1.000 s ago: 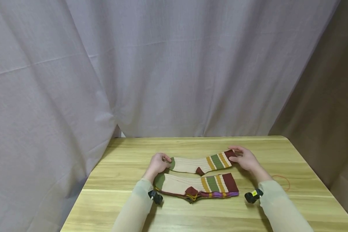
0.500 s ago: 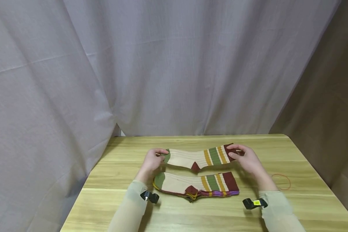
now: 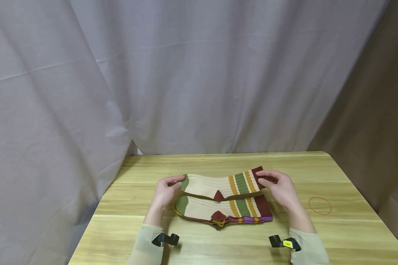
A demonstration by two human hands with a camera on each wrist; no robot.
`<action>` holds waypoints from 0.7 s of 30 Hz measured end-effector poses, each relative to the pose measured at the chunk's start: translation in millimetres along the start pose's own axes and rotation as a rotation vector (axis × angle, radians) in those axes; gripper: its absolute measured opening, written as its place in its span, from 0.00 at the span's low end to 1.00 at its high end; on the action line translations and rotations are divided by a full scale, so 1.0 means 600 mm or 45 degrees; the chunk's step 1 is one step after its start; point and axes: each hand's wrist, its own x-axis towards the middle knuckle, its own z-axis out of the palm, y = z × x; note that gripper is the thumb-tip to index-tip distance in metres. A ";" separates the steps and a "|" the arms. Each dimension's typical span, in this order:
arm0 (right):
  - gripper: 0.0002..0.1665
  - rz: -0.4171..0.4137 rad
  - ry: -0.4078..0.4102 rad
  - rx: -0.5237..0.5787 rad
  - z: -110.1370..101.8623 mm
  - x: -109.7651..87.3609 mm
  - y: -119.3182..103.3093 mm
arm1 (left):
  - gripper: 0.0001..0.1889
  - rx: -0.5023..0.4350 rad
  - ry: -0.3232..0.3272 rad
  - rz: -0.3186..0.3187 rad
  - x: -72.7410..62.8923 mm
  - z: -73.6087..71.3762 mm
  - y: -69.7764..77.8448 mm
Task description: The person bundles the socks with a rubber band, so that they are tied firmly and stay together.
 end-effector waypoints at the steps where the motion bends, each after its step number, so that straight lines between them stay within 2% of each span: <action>1: 0.17 -0.012 -0.013 -0.033 -0.004 -0.002 -0.001 | 0.14 -0.017 -0.005 0.005 -0.002 -0.003 0.000; 5: 0.19 -0.022 -0.086 -0.093 -0.014 -0.009 -0.004 | 0.14 -0.086 -0.029 0.029 -0.009 -0.017 0.005; 13: 0.23 0.080 -0.186 -0.074 -0.026 -0.017 -0.002 | 0.14 -0.120 -0.067 -0.002 -0.021 -0.030 0.018; 21: 0.21 0.023 -0.282 -0.133 -0.037 -0.020 0.001 | 0.12 -0.078 -0.142 -0.071 -0.025 -0.039 0.025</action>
